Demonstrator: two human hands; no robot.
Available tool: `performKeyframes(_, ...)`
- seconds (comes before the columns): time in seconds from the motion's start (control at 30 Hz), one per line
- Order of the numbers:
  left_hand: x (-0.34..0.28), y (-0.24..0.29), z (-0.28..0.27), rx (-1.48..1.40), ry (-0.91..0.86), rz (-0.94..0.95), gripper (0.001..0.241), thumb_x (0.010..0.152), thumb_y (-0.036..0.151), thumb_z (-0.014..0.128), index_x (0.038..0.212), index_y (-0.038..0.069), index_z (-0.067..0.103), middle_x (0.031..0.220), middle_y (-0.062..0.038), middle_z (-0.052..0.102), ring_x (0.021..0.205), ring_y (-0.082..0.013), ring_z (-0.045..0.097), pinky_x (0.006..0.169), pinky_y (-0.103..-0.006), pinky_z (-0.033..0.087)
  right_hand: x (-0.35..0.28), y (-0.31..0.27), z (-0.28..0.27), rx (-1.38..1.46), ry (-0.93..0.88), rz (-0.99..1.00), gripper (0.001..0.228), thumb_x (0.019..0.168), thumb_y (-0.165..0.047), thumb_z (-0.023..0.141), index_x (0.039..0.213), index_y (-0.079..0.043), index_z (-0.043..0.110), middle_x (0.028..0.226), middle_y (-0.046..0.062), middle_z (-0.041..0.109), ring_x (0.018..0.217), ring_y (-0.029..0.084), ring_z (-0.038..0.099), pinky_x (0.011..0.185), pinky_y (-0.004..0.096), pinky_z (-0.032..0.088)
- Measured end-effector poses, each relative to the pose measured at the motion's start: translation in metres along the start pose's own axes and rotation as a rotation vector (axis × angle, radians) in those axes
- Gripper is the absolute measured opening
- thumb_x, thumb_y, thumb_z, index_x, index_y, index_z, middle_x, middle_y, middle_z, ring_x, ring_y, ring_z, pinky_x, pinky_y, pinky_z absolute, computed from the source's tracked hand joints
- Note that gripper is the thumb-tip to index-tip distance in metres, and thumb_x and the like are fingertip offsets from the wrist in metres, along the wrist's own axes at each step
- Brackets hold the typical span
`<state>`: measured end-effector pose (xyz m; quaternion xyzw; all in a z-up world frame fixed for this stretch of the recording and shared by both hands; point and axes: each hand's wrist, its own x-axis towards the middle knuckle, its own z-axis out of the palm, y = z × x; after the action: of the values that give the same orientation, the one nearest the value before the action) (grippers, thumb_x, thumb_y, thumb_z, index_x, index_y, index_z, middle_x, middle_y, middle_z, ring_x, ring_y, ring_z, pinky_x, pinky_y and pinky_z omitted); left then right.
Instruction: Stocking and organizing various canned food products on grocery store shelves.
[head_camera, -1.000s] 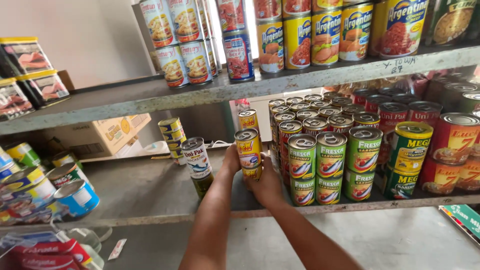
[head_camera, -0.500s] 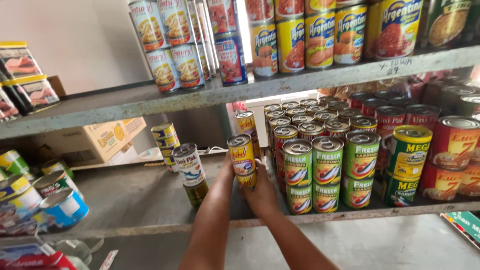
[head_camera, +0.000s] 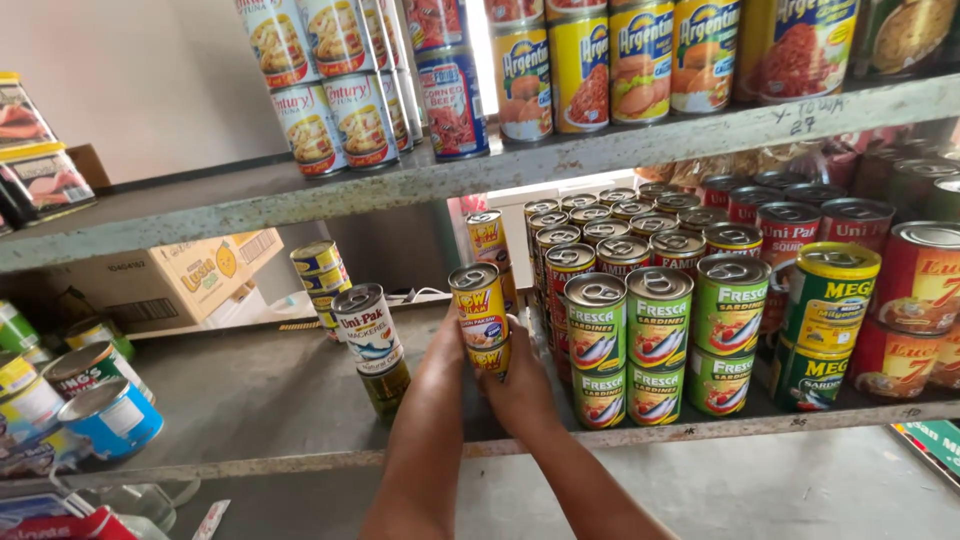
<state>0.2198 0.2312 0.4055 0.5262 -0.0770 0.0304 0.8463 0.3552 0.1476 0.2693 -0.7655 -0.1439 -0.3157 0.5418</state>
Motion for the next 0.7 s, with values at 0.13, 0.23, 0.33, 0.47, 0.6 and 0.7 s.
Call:
performKeyframes(0.13,-0.006,0.004,0.003,-0.015,0.031,-0.035,0.062,0.094,0.05,0.052,0.135,0.006,0.067,0.119,-0.001,0.071,0.107,-0.0111,0.06,0.099,-0.0283,0.043,-0.001,-0.001,0.0,0.002,0.009,-0.036,0.08,0.074,-0.01,0.079,0.143,-0.009,0.04,0.13,0.025,0.06,0.12,0.046,0.059,0.097,0.051,0.049)
performKeyframes(0.23,0.013,-0.006,0.0,-0.006,0.041,-0.009,0.058,0.094,0.048,0.052,0.133,0.007,0.067,0.12,0.0,0.071,0.109,-0.0104,0.06,0.101,-0.0281,0.043,0.0,-0.001,0.0,0.004,0.012,-0.032,0.079,0.075,-0.011,0.079,0.144,-0.009,0.039,0.129,0.025,0.06,0.119,0.046,0.059,0.096,0.051,0.049)
performKeyframes(0.33,0.086,-0.057,-0.041,-0.04,-0.053,0.006,0.049,0.097,0.041,0.054,0.129,0.006,0.066,0.117,-0.005,0.07,0.107,-0.0174,0.061,0.097,-0.0352,0.046,-0.001,0.003,0.002,0.004,-0.003,-0.004,0.079,0.077,-0.012,0.078,0.145,-0.01,0.038,0.128,0.025,0.061,0.119,0.045,0.06,0.096,0.051,0.049)
performKeyframes(0.47,0.208,-0.118,-0.11,-0.097,-0.168,0.04,0.036,0.1,0.032,0.057,0.122,0.004,0.064,0.112,-0.012,0.069,0.104,-0.0268,0.062,0.091,-0.0445,0.05,0.001,0.007,0.005,-0.045,0.023,-0.01,0.083,0.076,-0.01,0.079,0.147,-0.011,0.037,0.128,0.027,0.056,0.119,0.048,0.056,0.096,0.052,0.048)
performKeyframes(0.6,0.338,-0.187,-0.183,-0.147,-0.284,0.076,0.025,0.103,0.023,0.06,0.116,0.002,0.063,0.108,-0.019,0.069,0.1,-0.0361,0.064,0.085,-0.0537,0.055,0.002,0.008,0.007,-0.048,0.066,-0.028,0.087,0.073,-0.007,0.08,0.149,-0.012,0.038,0.129,0.03,0.049,0.119,0.05,0.053,0.096,0.052,0.047)
performKeyframes(0.7,0.219,-0.13,-0.119,-0.02,0.135,-0.089,0.041,0.099,0.039,0.051,0.119,0.004,0.058,0.107,-0.016,0.067,0.102,-0.033,0.062,0.08,-0.0488,0.052,0.0,-0.003,0.003,-0.085,0.08,-0.043,0.087,0.072,-0.008,0.082,0.148,-0.012,0.04,0.127,0.031,0.049,0.117,0.05,0.052,0.096,0.053,0.046)
